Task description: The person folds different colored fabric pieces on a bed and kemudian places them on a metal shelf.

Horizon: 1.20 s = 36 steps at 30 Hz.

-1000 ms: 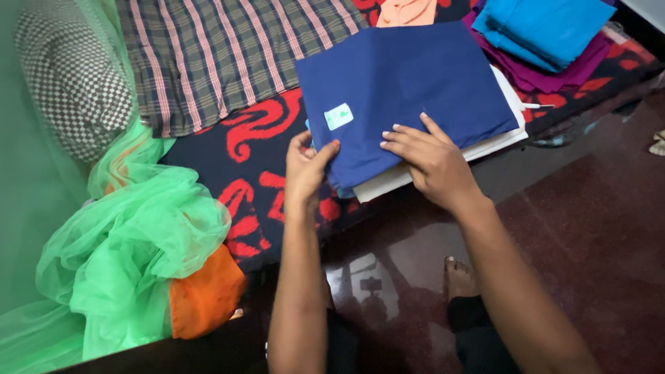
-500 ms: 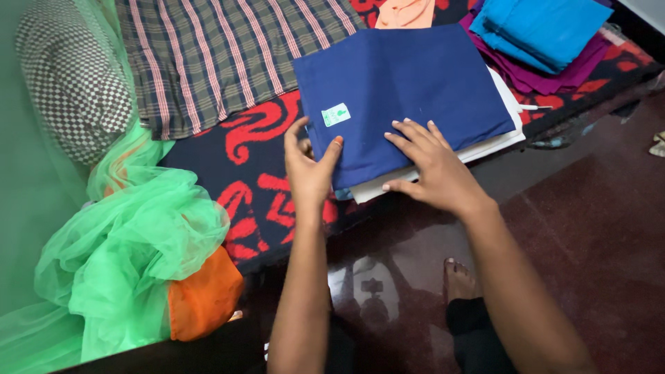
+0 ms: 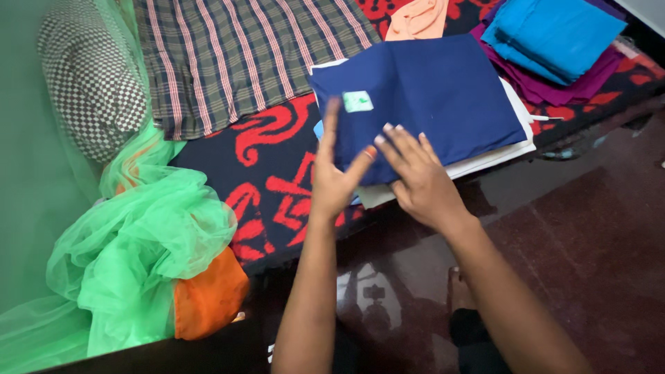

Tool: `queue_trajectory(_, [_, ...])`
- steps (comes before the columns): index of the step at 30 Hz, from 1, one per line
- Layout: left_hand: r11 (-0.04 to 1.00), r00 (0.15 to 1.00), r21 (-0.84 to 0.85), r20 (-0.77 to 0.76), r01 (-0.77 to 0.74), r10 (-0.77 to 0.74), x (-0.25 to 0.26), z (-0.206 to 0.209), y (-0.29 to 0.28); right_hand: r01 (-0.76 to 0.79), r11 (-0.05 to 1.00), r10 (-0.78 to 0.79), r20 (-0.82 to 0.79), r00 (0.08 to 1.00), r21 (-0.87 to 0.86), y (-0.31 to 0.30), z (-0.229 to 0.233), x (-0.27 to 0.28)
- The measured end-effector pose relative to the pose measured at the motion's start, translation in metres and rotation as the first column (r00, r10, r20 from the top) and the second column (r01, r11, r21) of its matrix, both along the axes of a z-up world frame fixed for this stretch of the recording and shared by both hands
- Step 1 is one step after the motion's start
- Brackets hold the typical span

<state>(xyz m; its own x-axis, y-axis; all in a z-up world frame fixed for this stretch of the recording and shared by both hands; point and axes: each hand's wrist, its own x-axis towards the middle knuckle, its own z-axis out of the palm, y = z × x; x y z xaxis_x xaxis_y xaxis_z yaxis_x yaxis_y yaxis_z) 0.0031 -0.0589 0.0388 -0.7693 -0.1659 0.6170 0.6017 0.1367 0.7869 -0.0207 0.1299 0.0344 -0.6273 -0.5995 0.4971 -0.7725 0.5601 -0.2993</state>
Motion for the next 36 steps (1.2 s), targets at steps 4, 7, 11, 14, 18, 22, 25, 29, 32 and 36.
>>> queue_trajectory(4, [0.868,0.946,0.426,0.298,-0.254,0.13,-0.022,-0.027,-0.018,-0.034,0.992,0.038,-0.038,0.999,0.118,-0.009,0.004,0.006])
queue_trajectory(7, [0.818,0.827,0.377,0.526,-0.435,0.198,-0.025,-0.037,-0.033,-0.069,0.992,0.074,0.044,0.996,-0.103,-0.001,0.004,-0.002])
queue_trajectory(11, [0.842,0.769,0.37,0.634,-0.393,0.08,-0.019,-0.03,-0.032,0.325,0.825,-0.292,0.144,0.946,-0.463,0.029,-0.016,-0.026])
queue_trajectory(14, [0.84,0.86,0.511,0.497,-0.182,-0.116,-0.015,-0.026,-0.025,0.496,0.768,-0.547,-0.012,0.837,-0.407,0.072,-0.03,-0.054])
queue_trajectory(18, [0.837,0.862,0.525,0.486,-0.153,-0.147,-0.014,-0.025,-0.018,0.66,0.702,-0.643,0.16,0.749,-0.266,0.102,-0.043,-0.068])
queue_trajectory(22, [0.794,0.878,0.585,0.454,-0.166,-0.15,-0.015,-0.025,-0.015,0.756,0.607,-0.744,0.16,0.649,-0.246,0.11,-0.042,-0.069])
queue_trajectory(25, [0.78,0.904,0.609,0.4,-0.141,-0.149,-0.018,-0.028,-0.015,0.655,0.605,-0.559,0.344,0.755,-0.454,0.109,-0.039,-0.072])
queue_trajectory(29, [0.616,0.895,0.787,0.252,0.032,-0.368,-0.017,-0.028,-0.015,0.575,0.207,0.288,0.611,0.738,-0.792,0.099,-0.016,-0.071])
queue_trajectory(32, [0.519,0.872,0.855,0.238,0.022,-0.429,-0.019,-0.029,-0.009,0.654,0.193,0.385,0.67,0.635,-0.731,0.072,-0.012,-0.068])
queue_trajectory(36, [0.547,0.886,0.832,0.181,0.094,-0.427,-0.018,-0.037,-0.013,0.542,0.183,0.313,0.571,0.759,-0.82,0.059,-0.036,-0.084])
